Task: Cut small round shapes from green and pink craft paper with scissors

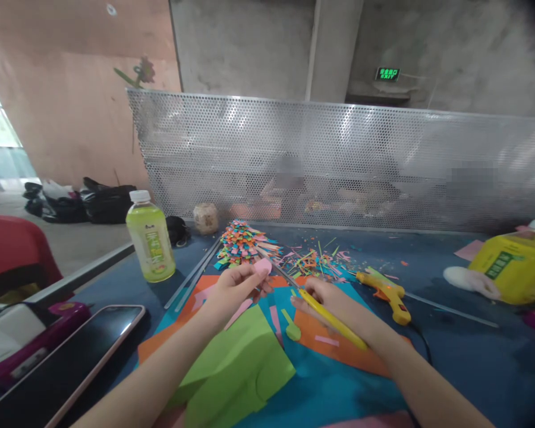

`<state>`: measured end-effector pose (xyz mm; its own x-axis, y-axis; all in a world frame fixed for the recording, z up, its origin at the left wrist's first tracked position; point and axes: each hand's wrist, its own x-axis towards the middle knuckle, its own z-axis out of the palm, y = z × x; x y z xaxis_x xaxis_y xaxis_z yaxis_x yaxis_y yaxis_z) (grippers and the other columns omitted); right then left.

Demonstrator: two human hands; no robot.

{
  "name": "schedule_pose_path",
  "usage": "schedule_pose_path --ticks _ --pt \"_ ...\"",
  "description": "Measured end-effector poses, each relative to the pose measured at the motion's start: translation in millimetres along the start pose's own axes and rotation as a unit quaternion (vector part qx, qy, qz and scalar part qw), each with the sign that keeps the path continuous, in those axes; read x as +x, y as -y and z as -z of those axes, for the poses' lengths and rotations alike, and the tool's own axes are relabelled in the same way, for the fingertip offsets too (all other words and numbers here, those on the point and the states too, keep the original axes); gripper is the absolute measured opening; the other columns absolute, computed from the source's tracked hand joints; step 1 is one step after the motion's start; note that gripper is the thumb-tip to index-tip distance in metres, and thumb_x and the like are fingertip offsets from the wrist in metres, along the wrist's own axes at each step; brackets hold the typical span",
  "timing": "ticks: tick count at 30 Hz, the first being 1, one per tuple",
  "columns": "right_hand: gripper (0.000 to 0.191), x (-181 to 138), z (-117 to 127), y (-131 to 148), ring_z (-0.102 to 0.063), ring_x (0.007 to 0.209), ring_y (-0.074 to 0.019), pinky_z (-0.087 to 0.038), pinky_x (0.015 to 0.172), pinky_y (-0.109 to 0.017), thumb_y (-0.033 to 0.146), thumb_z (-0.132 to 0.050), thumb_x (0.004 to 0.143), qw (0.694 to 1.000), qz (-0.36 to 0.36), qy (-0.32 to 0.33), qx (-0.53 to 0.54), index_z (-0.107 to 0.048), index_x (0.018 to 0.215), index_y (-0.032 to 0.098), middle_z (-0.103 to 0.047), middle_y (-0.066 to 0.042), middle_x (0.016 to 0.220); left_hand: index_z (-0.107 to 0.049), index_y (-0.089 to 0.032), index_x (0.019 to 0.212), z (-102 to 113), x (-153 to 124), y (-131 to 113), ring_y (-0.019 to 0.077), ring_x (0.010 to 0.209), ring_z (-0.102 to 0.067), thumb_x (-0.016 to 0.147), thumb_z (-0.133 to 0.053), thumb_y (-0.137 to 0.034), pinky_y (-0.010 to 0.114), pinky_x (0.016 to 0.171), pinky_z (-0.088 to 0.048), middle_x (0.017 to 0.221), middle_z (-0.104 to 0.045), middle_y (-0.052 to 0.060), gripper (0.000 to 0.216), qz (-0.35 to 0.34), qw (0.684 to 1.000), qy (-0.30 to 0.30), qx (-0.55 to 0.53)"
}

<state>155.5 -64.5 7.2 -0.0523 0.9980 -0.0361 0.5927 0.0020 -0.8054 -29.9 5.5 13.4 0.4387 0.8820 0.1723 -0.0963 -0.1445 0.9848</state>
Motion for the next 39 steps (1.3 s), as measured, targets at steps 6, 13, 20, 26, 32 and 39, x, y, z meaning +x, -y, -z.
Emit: schedule_pose_path --ticks 6,13,20,26,32,39 --pt "0.042 0.9 0.7 -3.6 -0.038 0.042 -0.0048 -0.032 0.033 -0.016 0.063 -0.050 0.074 1.000 -0.004 -0.001 -0.002 -0.042 0.074 0.021 -0.043 0.006 0.064 -0.059 -0.013 0.058 2.6 0.7 1.3 0.0064 0.045 -0.047 0.069 -0.066 -0.040 0.021 0.047 -0.037 0.055 -0.061 0.001 0.030 -0.010 1.000 -0.002 0.012" --pt "0.042 0.9 2.1 -2.7 -0.039 0.043 -0.0048 -0.033 0.034 -0.016 0.061 -0.051 0.075 1.000 0.001 -0.013 -0.006 -0.043 0.074 0.021 -0.043 0.006 0.063 -0.061 -0.015 0.065 6.9 3.5 2.8 0.0074 0.048 -0.048 0.070 -0.065 -0.041 0.021 0.048 -0.037 0.057 -0.059 -0.001 0.027 -0.023 0.999 -0.021 0.027" --pt "0.040 -0.9 3.4 -2.4 -0.041 0.043 -0.0056 -0.033 0.035 -0.017 0.061 -0.050 0.076 1.000 0.001 0.006 0.006 -0.043 0.077 0.021 -0.045 0.006 0.063 -0.061 -0.015 0.060 3.3 0.0 -3.4 0.0084 0.049 -0.048 0.068 -0.065 -0.040 0.022 0.048 -0.037 0.057 -0.060 0.000 0.028 -0.042 0.997 -0.001 0.058" --pt "0.038 0.9 4.4 -6.0 -0.039 0.041 -0.0054 -0.032 0.033 -0.017 0.057 -0.054 0.075 1.000 0.005 0.008 0.014 -0.042 0.074 0.021 -0.040 0.007 0.058 -0.061 -0.015 0.059 2.5 -0.7 -5.0 0.0080 0.047 -0.047 0.070 -0.063 -0.038 0.022 0.048 -0.037 0.056 -0.060 0.000 0.026 -0.051 0.995 0.001 0.081" --pt "0.037 2.7 3.3 -8.9 -0.031 0.038 -0.0044 -0.026 0.032 -0.016 0.054 -0.055 0.075 1.000 0.003 0.004 0.029 -0.038 0.069 0.022 -0.031 0.009 0.053 -0.062 -0.015 0.062 7.3 3.1 -0.2 0.0091 0.050 -0.048 0.072 -0.062 -0.038 0.022 0.049 -0.038 0.058 -0.060 0.001 0.026 -0.059 0.994 -0.009 0.091" --pt "0.035 3.9 2.0 -10.1 -0.032 0.039 -0.0055 -0.026 0.032 -0.016 0.056 -0.052 0.076 0.999 -0.011 0.007 0.042 -0.039 0.073 0.022 -0.033 0.009 0.055 -0.060 -0.015 0.068 10.4 4.6 0.7 0.0088 0.052 -0.048 0.075 -0.059 -0.041 0.022 0.049 -0.037 0.060 -0.059 0.000 0.027 -0.076 0.993 -0.036 0.083"
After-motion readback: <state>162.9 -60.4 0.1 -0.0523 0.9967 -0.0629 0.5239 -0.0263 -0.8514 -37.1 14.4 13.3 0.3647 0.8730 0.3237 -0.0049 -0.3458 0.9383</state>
